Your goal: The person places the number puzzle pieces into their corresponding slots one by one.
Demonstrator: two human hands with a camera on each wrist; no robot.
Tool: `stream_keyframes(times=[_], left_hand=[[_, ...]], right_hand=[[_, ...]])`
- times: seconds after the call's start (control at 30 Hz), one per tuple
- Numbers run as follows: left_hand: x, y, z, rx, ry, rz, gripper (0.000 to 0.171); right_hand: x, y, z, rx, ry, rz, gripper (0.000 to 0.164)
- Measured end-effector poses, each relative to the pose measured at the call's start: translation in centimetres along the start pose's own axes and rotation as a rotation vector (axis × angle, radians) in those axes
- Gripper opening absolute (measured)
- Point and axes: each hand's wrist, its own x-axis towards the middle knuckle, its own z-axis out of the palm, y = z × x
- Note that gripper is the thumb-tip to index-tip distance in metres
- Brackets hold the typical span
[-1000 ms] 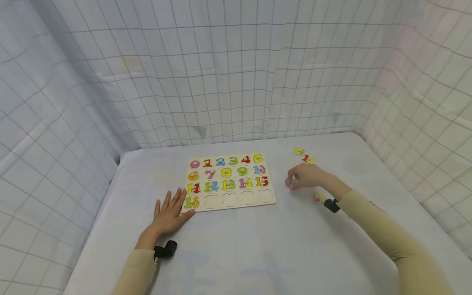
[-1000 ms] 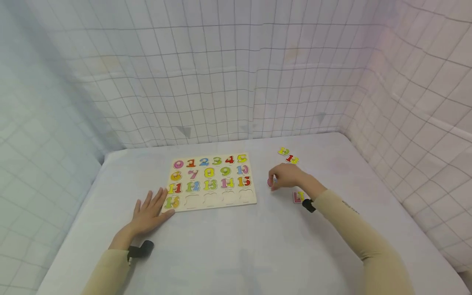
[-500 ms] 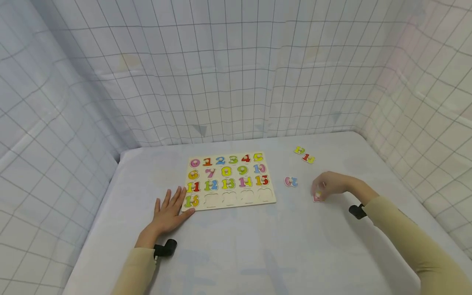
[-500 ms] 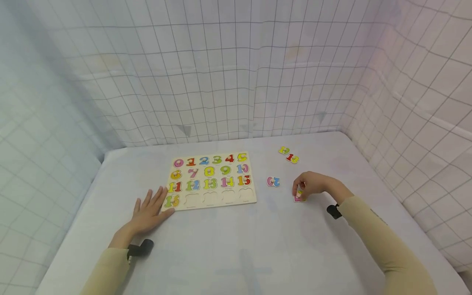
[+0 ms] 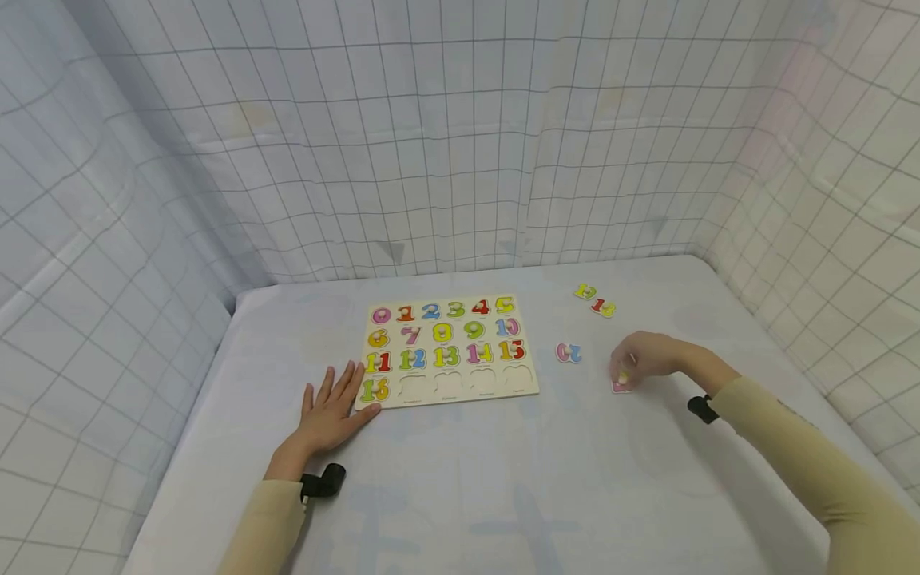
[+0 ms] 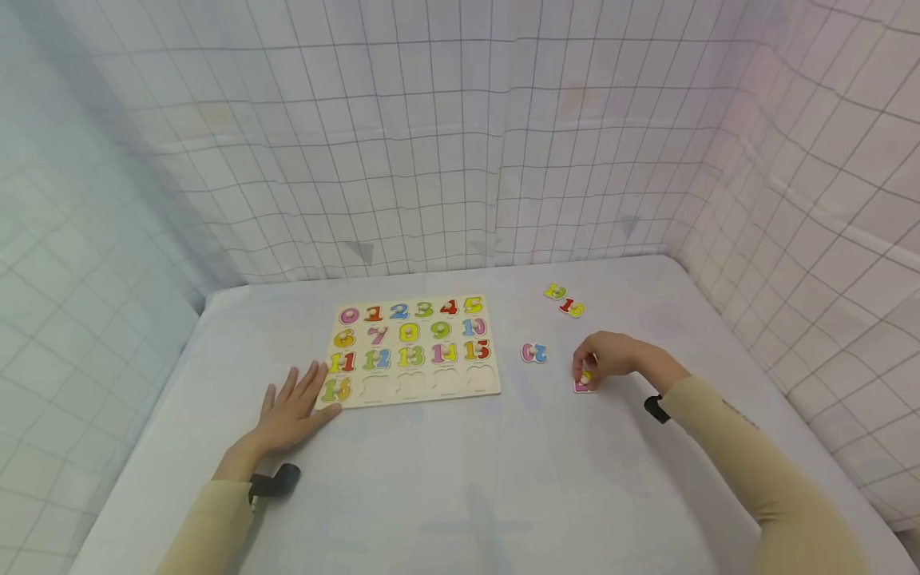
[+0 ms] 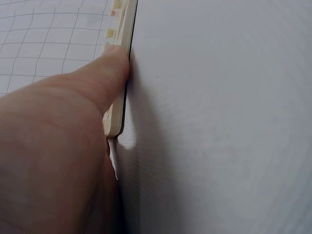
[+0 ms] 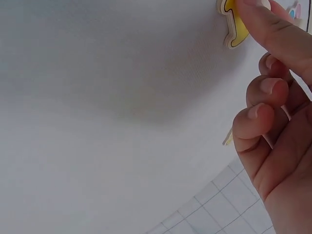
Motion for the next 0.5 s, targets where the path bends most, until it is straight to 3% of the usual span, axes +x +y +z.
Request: stream_keyframes(times=[0.23, 0.5], left_hand=[[-0.1, 0.2, -0.1, -0.001, -0.001, -0.004, 0.085], [-0.2, 0.5, -0.2, -0.006, -0.001, -0.007, 0.085]], right_hand=[[0.1, -0.7, -0.2, -0.112, -0.006, 0.041, 0.017], [0.1, -1.7, -0.6, -0.172, 0.095, 0.03, 0.006]])
